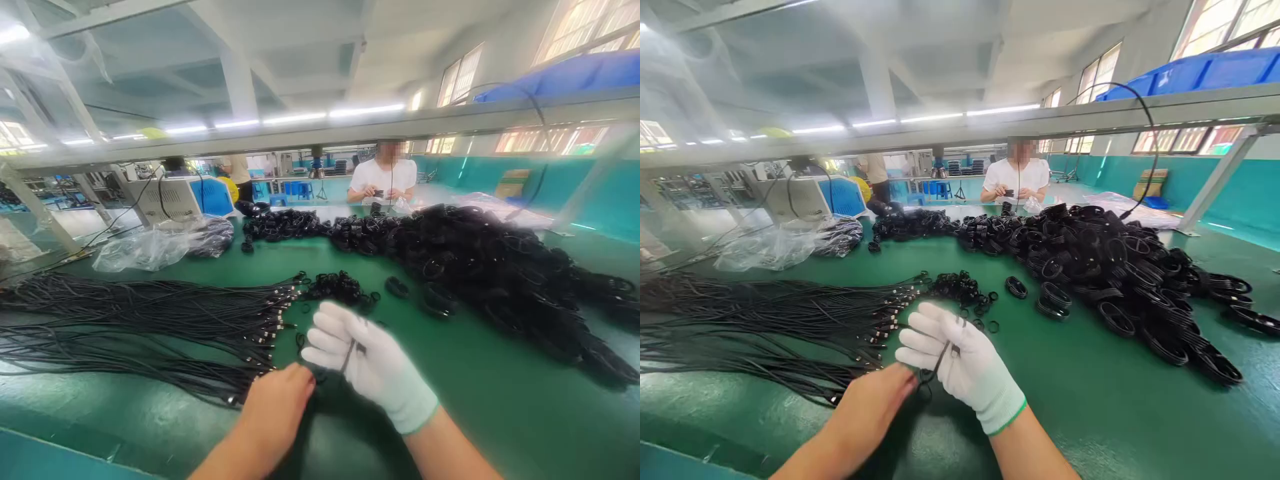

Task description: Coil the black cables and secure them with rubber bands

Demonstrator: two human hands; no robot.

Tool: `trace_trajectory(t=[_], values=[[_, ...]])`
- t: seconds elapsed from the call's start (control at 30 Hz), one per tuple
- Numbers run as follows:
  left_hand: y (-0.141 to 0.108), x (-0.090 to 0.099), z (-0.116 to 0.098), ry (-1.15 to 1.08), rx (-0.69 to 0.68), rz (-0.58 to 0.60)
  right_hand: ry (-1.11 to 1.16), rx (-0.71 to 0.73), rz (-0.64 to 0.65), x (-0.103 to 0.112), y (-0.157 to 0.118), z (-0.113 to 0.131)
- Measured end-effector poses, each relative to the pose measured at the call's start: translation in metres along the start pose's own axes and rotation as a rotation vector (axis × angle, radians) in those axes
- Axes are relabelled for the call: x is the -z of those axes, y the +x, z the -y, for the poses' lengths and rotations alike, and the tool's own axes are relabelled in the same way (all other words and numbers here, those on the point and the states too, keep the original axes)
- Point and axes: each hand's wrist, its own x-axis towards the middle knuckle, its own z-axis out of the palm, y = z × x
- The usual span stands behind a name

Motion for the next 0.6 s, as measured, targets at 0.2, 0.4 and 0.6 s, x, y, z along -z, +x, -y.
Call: trace_trajectory(t=[0.2, 0.4, 0.6], values=[[0.004, 0.056, -0.016, 0.203, -0.444, -0.156, -0.119, -0.263, 0.179, 0.003, -0.007, -0.022], [0.036, 0.070, 0.008, -0.386, -0.282, 0.057, 0.043, -0.521, 0.290, -0.004, -0.010, -0.034], [0.029, 0.030, 0.030, -0.644, -0.050, 0.078, 0.135, -0.384, 0.278, -0.009, -0.008, -0.032]])
